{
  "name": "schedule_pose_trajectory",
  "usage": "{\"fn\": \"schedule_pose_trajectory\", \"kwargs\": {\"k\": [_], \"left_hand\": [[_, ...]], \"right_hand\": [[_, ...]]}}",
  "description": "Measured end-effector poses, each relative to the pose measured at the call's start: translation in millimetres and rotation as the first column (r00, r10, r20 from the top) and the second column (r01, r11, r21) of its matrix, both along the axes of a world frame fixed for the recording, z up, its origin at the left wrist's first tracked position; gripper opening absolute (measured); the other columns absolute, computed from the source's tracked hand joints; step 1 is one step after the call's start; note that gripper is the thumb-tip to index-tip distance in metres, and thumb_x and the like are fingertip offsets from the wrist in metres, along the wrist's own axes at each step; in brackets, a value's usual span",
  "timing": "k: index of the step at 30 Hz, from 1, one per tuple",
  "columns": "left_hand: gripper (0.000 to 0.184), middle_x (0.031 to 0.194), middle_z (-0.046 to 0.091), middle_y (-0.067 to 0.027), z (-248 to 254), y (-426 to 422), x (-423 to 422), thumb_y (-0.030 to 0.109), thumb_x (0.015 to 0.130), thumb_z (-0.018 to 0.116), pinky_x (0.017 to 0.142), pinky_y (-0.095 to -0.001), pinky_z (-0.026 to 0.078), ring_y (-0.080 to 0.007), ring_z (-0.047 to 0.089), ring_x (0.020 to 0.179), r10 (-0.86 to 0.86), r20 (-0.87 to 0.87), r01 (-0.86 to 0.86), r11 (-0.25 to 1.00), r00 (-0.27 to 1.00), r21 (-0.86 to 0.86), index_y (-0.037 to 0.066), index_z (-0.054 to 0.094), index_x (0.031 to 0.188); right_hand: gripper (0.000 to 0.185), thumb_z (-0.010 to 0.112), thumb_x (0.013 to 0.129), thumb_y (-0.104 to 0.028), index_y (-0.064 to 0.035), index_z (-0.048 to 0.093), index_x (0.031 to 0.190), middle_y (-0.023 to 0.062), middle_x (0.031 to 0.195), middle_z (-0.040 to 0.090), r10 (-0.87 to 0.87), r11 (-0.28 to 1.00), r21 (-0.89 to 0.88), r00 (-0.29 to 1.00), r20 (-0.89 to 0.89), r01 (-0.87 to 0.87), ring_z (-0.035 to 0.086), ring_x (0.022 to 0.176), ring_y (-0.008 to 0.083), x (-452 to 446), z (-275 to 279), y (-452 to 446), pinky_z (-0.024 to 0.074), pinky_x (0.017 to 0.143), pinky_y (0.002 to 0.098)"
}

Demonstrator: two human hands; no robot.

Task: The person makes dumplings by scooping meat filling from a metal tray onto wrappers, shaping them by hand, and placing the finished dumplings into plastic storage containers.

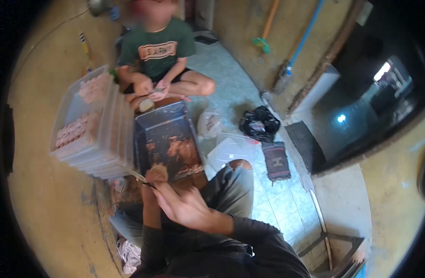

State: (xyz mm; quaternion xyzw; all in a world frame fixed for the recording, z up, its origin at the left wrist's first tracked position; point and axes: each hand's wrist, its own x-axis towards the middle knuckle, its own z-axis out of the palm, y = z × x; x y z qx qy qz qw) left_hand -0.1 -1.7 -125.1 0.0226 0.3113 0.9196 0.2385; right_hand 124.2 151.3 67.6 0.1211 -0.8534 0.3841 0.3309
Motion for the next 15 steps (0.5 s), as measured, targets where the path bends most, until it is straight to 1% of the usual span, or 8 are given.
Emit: {"fn": "schedule_pose_trajectory", "kwargs": {"k": [1,2,3,6,8,9,11,15], "left_hand": [[0.036,0.124,0.064,-0.0139,-1,-3,-2,0.017,0.104,0.049,0.097,-0.0353,0.053,-0.0247,0.064,0.111,-0.105,-0.006,0.104,0.977,0.994,0.185,-0.001,0.052,0.135],[0.035,0.125,0.064,-0.0137,-12,-13,-4,0.016,0.105,0.047,0.097,-0.0352,0.053,-0.0244,0.064,0.111,-0.104,-0.048,0.112,0.970,0.993,0.214,-0.001,0.051,0.135],[0.035,0.126,0.063,-0.0135,-23,-21,-7,0.016,0.106,0.045,0.097,-0.0351,0.053,-0.0240,0.063,0.111,-0.106,-0.092,0.126,0.962,0.990,0.244,-0.001,0.051,0.135],[0.039,0.133,0.061,-0.0141,-5,-21,-6,0.018,0.107,0.044,0.099,-0.0346,0.053,-0.0235,0.062,0.117,-0.176,-0.155,0.207,0.954,0.972,0.218,-0.001,0.047,0.141],[0.045,0.141,0.056,-0.0150,13,-19,1,0.020,0.108,0.044,0.103,-0.0352,0.051,-0.0238,0.059,0.124,-0.058,0.038,0.056,0.998,0.998,0.035,-0.002,0.042,0.147],[0.045,0.141,0.056,-0.0150,15,-14,2,0.020,0.108,0.044,0.103,-0.0352,0.051,-0.0238,0.059,0.124,-0.095,0.039,0.094,0.995,0.995,0.038,-0.002,0.042,0.147],[0.048,0.144,0.054,-0.0156,17,-6,2,0.018,0.107,0.046,0.105,-0.0357,0.050,-0.0241,0.058,0.127,-0.020,0.011,0.021,0.999,1.000,-0.035,-0.002,0.039,0.150],[0.046,0.143,0.055,-0.0149,-24,-6,-12,0.015,0.106,0.048,0.106,-0.0354,0.050,-0.0244,0.057,0.128,-0.091,-0.004,0.091,0.996,0.996,-0.013,-0.004,0.042,0.148]], "right_hand": [[0.014,0.065,0.094,-0.007,-0.0006,0.062,0.106,0.0143,0.071,0.065,-0.014,1.000,-0.002,0.992,0.125,0.014,0.065,0.056,0.0334,-11,-26,-1,0.0496,0.049,0.0431],[0.012,0.063,0.097,-0.013,-0.0041,0.062,0.106,0.0169,0.071,0.066,-0.054,0.998,-0.002,0.963,0.265,0.057,0.065,0.058,0.0372,-21,-56,-3,0.0491,0.049,0.0462],[0.014,0.061,0.098,-0.018,-0.0049,0.062,0.103,0.0183,0.071,0.065,-0.088,0.995,-0.026,0.959,0.269,0.098,0.065,0.059,0.0390,-28,-79,-4,0.0493,0.049,0.0477],[0.016,0.060,0.099,-0.021,-0.0053,0.061,0.100,0.0181,0.071,0.065,-0.164,0.986,0.025,0.935,0.315,0.165,0.065,0.059,0.0398,-33,-133,-9,0.0503,0.051,0.0494],[0.016,0.059,0.098,-0.022,-0.0059,0.061,0.100,0.0174,0.070,0.065,-0.106,0.994,0.031,0.932,0.348,0.101,0.065,0.059,0.0392,-34,-157,-13,0.0502,0.051,0.0504],[0.016,0.059,0.098,-0.022,-0.0059,0.061,0.100,0.0174,0.070,0.065,-0.142,0.990,0.034,0.926,0.349,0.139,0.065,0.059,0.0392,-33,-162,-13,0.0502,0.051,0.0504],[0.016,0.061,0.094,-0.020,-0.0060,0.060,0.102,0.0157,0.069,0.065,-0.134,0.991,0.063,0.923,0.360,0.119,0.066,0.059,0.0377,-33,-169,-13,0.0512,0.053,0.0506],[0.020,0.062,0.091,-0.021,-0.0063,0.060,0.105,0.0138,0.066,0.065,-0.267,0.952,0.223,0.930,0.254,0.212,0.067,0.059,0.0363,-44,-195,-3,0.0523,0.052,0.0495]]}}
